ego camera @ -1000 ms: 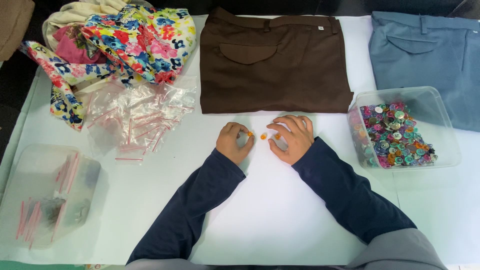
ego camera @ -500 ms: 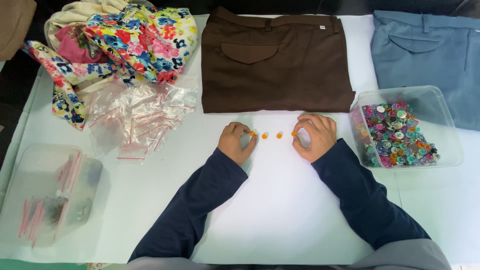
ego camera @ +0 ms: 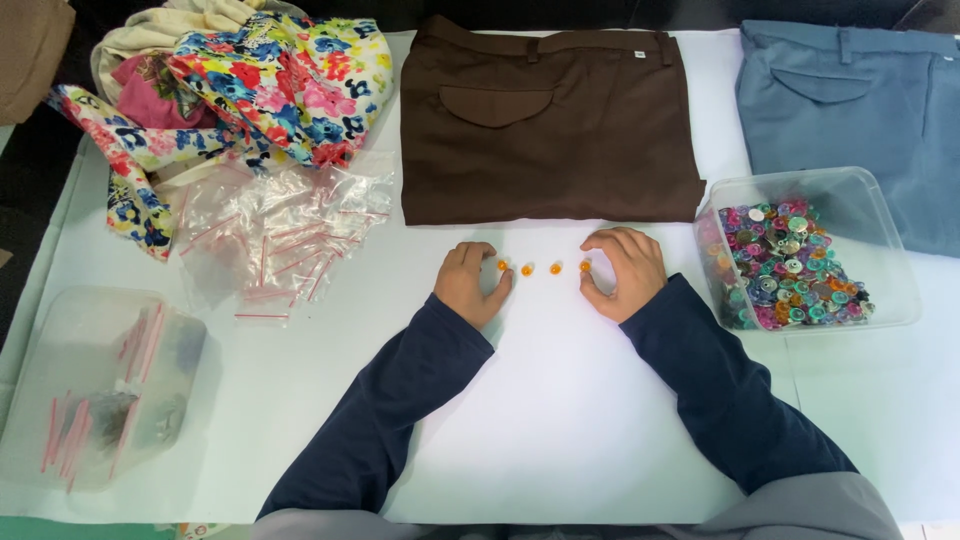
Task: Sorting buttons from a container and placing them into small plastic bags
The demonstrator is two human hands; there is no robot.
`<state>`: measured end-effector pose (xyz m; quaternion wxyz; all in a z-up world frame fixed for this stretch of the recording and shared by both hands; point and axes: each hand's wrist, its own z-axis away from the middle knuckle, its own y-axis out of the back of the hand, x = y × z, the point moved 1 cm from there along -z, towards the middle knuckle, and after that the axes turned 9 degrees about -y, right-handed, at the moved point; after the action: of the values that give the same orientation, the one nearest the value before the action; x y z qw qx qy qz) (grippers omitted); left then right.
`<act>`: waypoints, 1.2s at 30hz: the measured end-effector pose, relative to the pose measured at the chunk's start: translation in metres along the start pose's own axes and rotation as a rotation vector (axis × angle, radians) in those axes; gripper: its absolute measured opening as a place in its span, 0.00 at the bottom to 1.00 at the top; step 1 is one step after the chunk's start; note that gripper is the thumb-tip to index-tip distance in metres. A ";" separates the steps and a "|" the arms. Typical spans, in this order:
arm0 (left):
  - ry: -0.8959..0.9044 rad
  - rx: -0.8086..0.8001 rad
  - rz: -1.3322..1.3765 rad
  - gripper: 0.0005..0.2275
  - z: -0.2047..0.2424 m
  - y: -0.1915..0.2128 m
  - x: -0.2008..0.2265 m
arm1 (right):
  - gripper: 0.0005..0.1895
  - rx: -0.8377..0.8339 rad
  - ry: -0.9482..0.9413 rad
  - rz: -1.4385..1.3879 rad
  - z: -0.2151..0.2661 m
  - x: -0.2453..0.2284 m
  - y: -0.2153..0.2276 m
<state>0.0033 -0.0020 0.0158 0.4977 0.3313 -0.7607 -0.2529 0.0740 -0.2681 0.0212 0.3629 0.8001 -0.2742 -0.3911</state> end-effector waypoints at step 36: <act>-0.261 -0.391 -0.268 0.12 -0.139 -0.158 0.249 | 0.16 -0.094 -0.469 -0.121 0.039 0.149 0.141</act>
<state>0.1007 -0.3015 0.1019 0.4121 0.2914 -0.7043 -0.4992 0.1010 -0.4727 0.0528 0.3020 0.6847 -0.2842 -0.5993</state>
